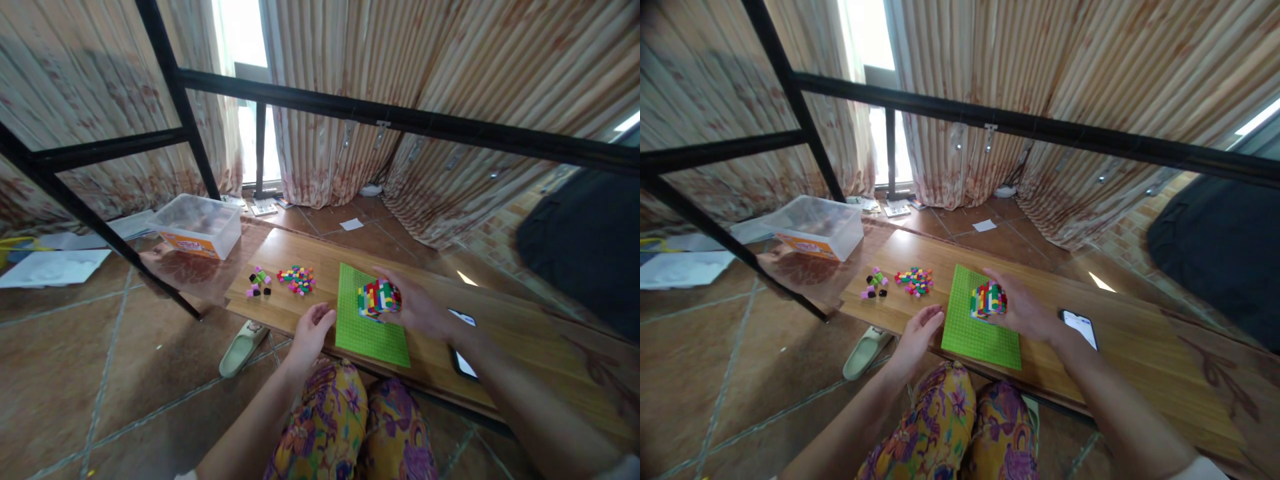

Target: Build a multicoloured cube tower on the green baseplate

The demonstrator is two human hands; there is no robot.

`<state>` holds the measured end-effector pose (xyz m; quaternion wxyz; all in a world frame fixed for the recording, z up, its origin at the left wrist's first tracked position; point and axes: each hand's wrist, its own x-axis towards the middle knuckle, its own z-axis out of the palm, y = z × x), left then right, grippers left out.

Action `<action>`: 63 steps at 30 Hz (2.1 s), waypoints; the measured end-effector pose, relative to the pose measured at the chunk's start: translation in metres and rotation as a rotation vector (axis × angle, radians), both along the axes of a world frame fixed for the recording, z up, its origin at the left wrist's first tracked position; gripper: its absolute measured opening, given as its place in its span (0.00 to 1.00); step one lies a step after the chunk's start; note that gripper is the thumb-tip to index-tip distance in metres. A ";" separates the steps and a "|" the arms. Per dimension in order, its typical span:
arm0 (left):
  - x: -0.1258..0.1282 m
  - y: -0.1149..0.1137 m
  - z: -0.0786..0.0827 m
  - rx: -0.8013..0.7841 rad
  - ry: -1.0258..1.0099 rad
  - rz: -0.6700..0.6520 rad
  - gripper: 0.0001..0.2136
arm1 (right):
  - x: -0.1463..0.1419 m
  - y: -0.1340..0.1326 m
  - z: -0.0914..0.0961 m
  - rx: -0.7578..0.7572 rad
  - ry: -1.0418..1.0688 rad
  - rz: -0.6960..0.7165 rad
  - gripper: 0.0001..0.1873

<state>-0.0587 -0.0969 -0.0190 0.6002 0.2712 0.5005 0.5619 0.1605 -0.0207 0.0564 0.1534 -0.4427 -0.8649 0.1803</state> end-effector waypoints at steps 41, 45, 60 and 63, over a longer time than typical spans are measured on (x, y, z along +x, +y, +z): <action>0.028 0.002 0.029 0.051 -0.196 -0.472 0.13 | 0.014 -0.066 0.013 0.050 0.065 -0.155 0.44; 0.050 0.031 -0.004 0.081 0.089 -0.284 0.11 | 0.020 -0.034 -0.011 0.040 -0.029 -0.198 0.46; 0.059 0.014 -0.027 0.359 0.858 -0.219 0.19 | 0.024 0.008 -0.030 0.053 -0.165 -0.070 0.49; 0.059 0.010 -0.031 0.400 0.963 -0.240 0.20 | 0.023 0.002 -0.028 0.084 -0.142 -0.112 0.50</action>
